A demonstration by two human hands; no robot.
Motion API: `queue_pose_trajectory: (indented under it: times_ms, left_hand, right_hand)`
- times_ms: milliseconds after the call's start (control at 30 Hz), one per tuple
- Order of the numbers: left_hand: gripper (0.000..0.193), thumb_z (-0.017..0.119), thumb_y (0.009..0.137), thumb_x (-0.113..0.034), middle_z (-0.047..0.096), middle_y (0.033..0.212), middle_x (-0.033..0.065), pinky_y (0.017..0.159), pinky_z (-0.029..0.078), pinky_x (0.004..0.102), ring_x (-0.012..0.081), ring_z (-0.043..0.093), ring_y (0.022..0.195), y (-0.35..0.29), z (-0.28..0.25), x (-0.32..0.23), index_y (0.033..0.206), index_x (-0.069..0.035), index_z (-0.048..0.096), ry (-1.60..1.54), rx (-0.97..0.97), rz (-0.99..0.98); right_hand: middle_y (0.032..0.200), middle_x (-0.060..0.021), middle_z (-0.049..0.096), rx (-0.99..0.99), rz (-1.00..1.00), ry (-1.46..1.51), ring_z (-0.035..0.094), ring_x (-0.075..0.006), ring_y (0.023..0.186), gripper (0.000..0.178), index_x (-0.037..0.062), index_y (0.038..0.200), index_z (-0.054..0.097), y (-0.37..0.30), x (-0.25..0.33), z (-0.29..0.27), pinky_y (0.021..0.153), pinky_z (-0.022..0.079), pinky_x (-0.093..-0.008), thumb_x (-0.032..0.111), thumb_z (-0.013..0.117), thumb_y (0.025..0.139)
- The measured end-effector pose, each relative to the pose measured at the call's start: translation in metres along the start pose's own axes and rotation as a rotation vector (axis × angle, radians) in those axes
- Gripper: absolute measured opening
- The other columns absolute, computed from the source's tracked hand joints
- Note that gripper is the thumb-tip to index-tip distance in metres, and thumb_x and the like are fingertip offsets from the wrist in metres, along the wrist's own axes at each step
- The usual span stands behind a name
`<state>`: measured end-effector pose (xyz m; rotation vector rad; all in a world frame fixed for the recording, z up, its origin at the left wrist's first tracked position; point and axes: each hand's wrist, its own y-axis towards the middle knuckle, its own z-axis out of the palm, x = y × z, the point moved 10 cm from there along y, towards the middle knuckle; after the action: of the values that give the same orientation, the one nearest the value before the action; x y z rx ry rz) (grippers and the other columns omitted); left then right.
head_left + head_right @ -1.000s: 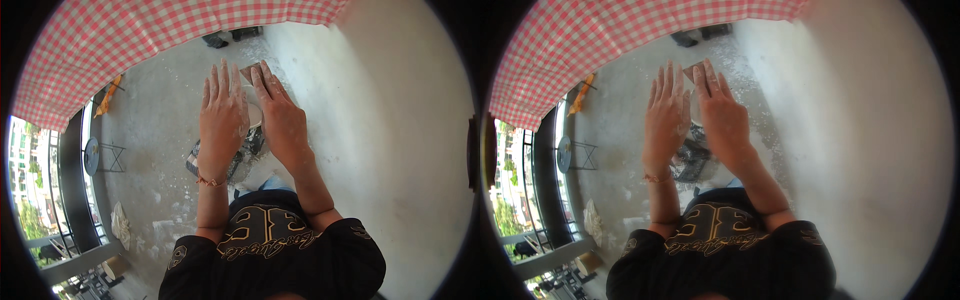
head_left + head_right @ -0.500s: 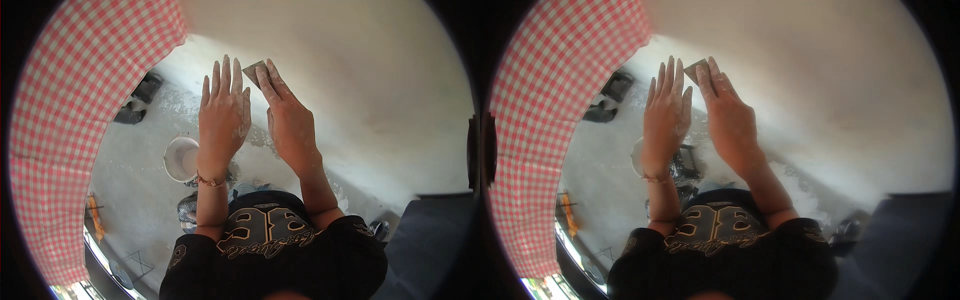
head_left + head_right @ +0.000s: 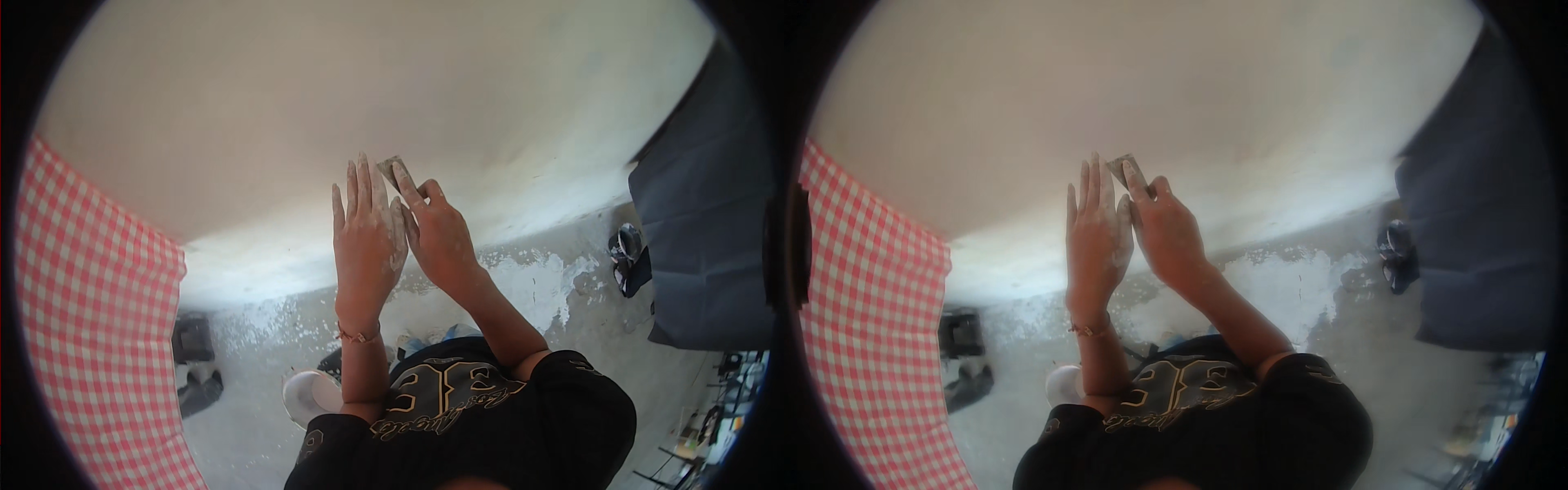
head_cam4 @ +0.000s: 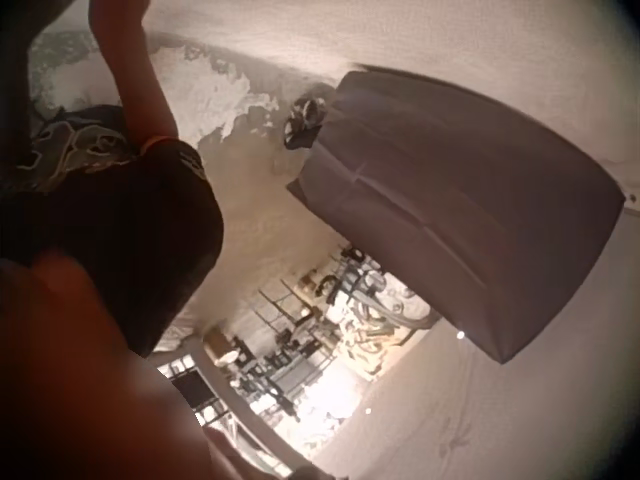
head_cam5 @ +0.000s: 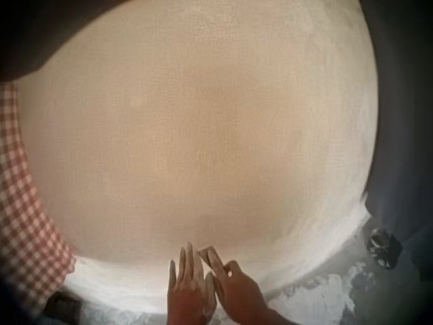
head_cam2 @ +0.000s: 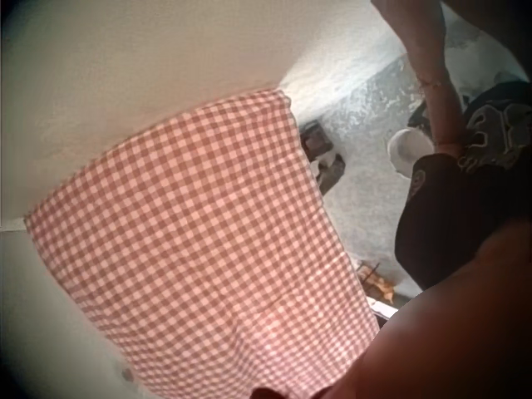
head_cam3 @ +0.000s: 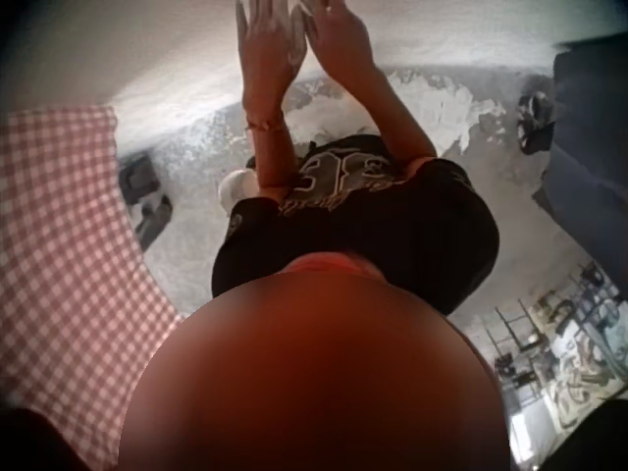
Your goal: Apply white coating to a wall with a brush and then smooth it with a putty knife.
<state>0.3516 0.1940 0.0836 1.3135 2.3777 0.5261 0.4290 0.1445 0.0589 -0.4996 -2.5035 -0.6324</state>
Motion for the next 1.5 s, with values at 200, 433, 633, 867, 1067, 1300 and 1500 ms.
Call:
queue_pose_trajectory:
  times_ms: [200,433,633,867,1067,1300,1500]
  left_hand:
    - [0.062,0.053,0.105,-0.022,0.034,0.166,0.0249,0.127,0.021,0.0535,0.0382,0.030,0.156,0.023,0.019,-0.019,0.158,0.006,0.036,-0.107,0.026,0.117]
    - [0.064,0.061,0.104,-0.028,0.031,0.168,0.0221,0.127,0.023,0.0549,0.0391,0.027,0.157,0.085,0.049,-0.066,0.159,-0.004,0.041,-0.249,-0.045,0.163]
    - [0.064,0.063,0.101,-0.025,0.027,0.169,0.0256,0.125,0.026,0.0578,0.0453,0.023,0.157,0.169,0.076,-0.127,0.160,-0.009,0.043,-0.267,-0.300,0.187]
    - [0.060,0.059,0.103,-0.026,0.020,0.171,0.0273,0.125,0.023,0.0634,0.0488,0.019,0.157,0.256,0.120,-0.193,0.158,-0.008,0.045,-0.208,-0.593,0.247]
    - [0.060,0.036,0.108,-0.041,0.019,0.169,0.0312,0.126,0.013,0.0640,0.0500,0.014,0.158,0.291,0.160,-0.193,0.152,-0.005,0.053,0.293,-0.797,0.109]
    - [0.067,0.032,0.106,-0.053,0.023,0.164,0.0390,0.123,0.014,0.0707,0.0582,0.017,0.154,0.292,0.169,-0.194,0.148,-0.009,0.059,0.226,-0.823,0.068]
    - [0.077,0.025,0.106,-0.062,0.018,0.169,0.0332,0.121,0.014,0.0735,0.0541,0.014,0.156,0.289,0.170,-0.194,0.159,-0.010,0.045,0.302,-0.822,0.063]
  right_hand:
    - [0.107,-0.0168,0.058,-0.253,0.050,0.030,0.070,-0.0278,0.077,0.059,0.0067,0.159,0.041,-0.002,-0.032,-0.020,0.067,0.060,-0.0366,0.019,0.060,0.105]
    - [0.101,-0.0146,0.056,-0.533,0.001,0.110,0.064,-0.0251,0.074,0.056,0.0094,0.159,0.044,0.027,-0.110,-0.075,0.065,0.057,-0.0346,0.015,0.060,0.106]
    - [0.097,-0.0123,0.050,-0.748,-0.154,0.217,0.053,-0.0210,0.083,0.055,-0.0012,0.154,0.048,0.060,-0.191,-0.138,0.071,0.049,-0.0317,0.000,0.061,0.102]
    - [0.101,-0.0116,0.053,-0.742,-0.208,0.231,0.056,-0.0177,0.083,0.052,-0.0008,0.152,0.052,0.107,-0.305,-0.193,0.069,0.051,-0.0286,0.000,0.064,0.101]
    - [0.102,-0.0080,0.057,-0.794,-0.260,0.248,0.064,-0.0168,0.079,0.057,0.0114,0.152,0.056,0.127,-0.352,-0.214,0.065,0.056,-0.0300,0.004,0.070,0.098]
    - [0.102,-0.0058,0.058,-0.788,-0.309,0.269,0.065,-0.0154,0.077,0.056,0.0130,0.148,0.061,0.142,-0.361,-0.235,0.060,0.057,-0.0299,0.004,0.074,0.093]
    - [0.102,-0.0060,0.057,-0.746,-0.292,0.280,0.065,-0.0144,0.079,0.056,0.0126,0.146,0.063,0.150,-0.345,-0.248,0.060,0.057,-0.0291,0.006,0.076,0.092]
